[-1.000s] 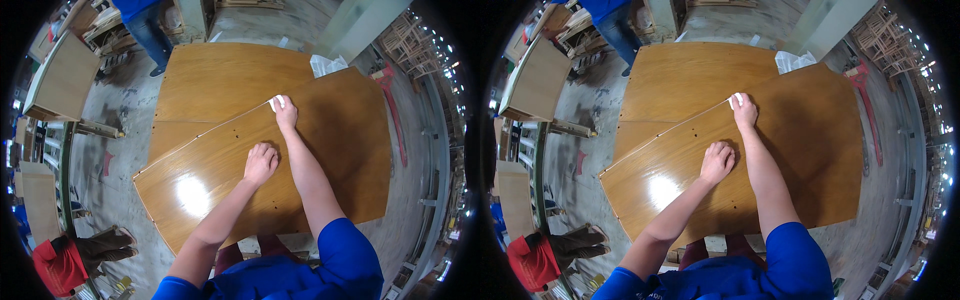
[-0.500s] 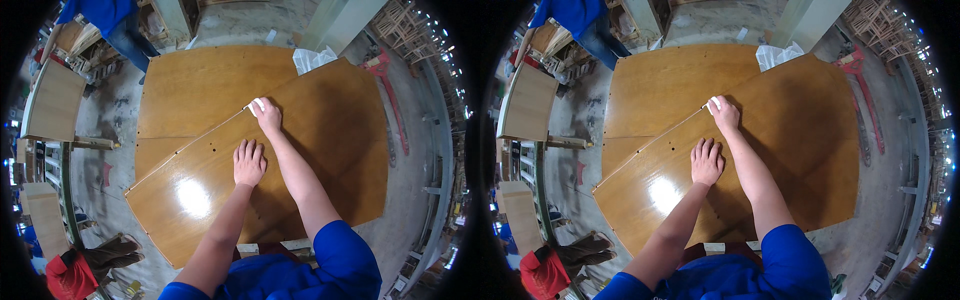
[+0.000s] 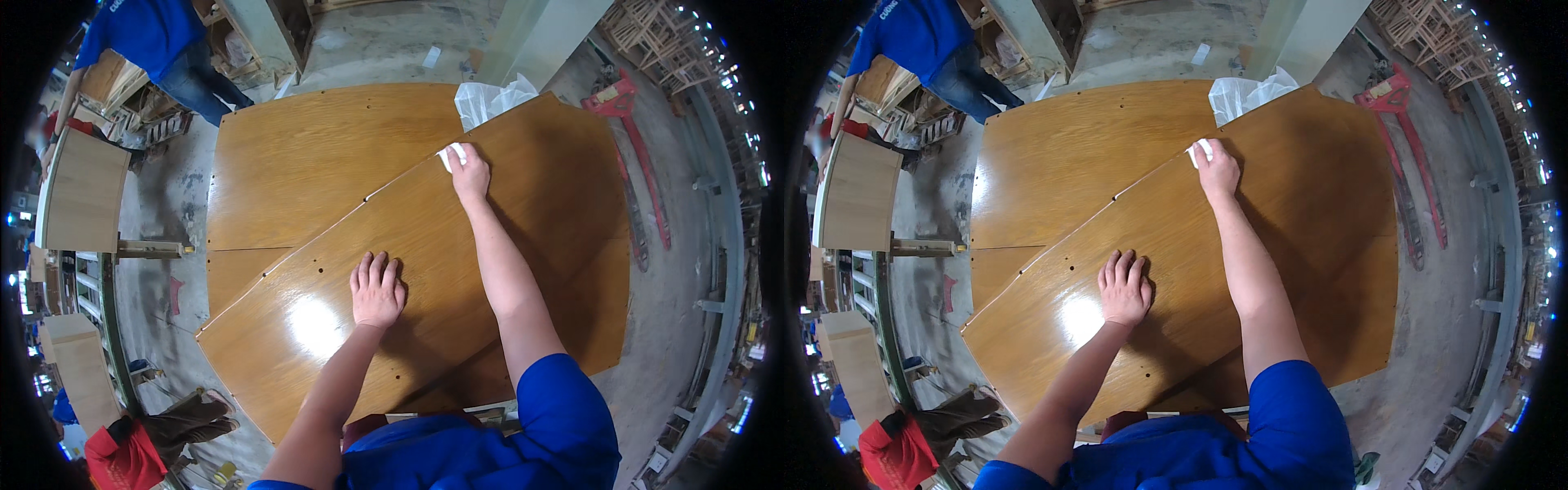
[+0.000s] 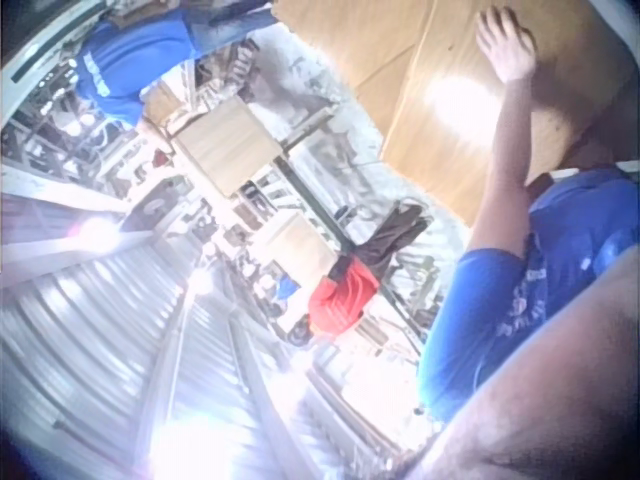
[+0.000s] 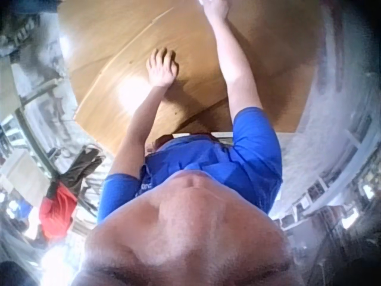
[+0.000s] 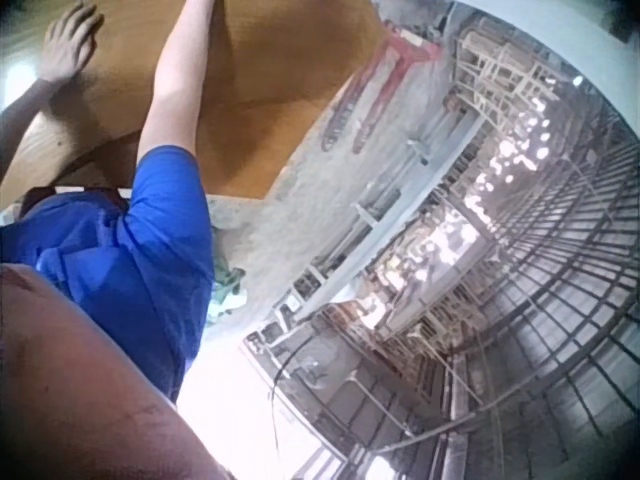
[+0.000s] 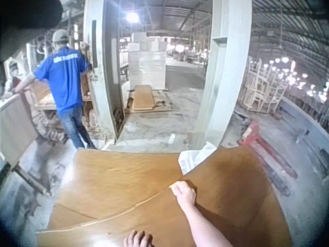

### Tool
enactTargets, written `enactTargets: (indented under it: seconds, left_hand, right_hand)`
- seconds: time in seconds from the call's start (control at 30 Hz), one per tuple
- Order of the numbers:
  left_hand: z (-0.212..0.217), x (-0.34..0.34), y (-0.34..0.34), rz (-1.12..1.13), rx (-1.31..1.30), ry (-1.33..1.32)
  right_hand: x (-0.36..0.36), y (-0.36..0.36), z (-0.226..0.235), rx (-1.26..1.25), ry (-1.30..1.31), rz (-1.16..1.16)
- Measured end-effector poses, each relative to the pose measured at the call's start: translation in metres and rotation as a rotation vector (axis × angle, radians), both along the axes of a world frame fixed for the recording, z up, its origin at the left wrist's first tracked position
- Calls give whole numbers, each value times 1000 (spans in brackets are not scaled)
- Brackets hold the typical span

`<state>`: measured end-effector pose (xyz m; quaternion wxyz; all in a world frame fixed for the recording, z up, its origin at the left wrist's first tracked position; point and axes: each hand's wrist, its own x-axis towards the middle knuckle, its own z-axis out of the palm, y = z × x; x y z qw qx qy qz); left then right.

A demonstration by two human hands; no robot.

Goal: The person wipes the surface of a large wooden panel with a white cloth, removes protective paper, and continues wiping the panel. The person then places the panel onto a roller conveyor and wipes it again.

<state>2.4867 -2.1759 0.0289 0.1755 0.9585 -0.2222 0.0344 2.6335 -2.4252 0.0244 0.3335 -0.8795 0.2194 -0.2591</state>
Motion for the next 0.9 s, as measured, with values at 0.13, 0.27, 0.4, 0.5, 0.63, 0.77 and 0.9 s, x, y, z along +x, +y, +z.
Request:
enactTargets:
  seconds: [0.13,0.27,0.4,0.5,0.63,0.77,0.9]
  left_hand:
    - [-1,0,-2,-6,-5,17]
    - [-3,0,-3,-7,1,31]
    - [-2,-1,-3,12,34,51]
    - [-3,-1,-2,8,44,48]
    - [-4,0,-4,4,33,41]
    - [-3,0,-6,4,32,51]
    - [-3,0,-5,10,47,58]
  right_hand:
    - [8,-42,0,-5,-17,-73]
    - [13,-73,-1,-33,-32,-99]
    - [17,-82,-1,-47,79,-59]
    - [17,-81,-2,-66,63,-49]
    - [19,-87,-2,-36,53,-35]
    - [21,-95,-1,-40,89,-14]
    - [21,-94,1,-46,112,33]
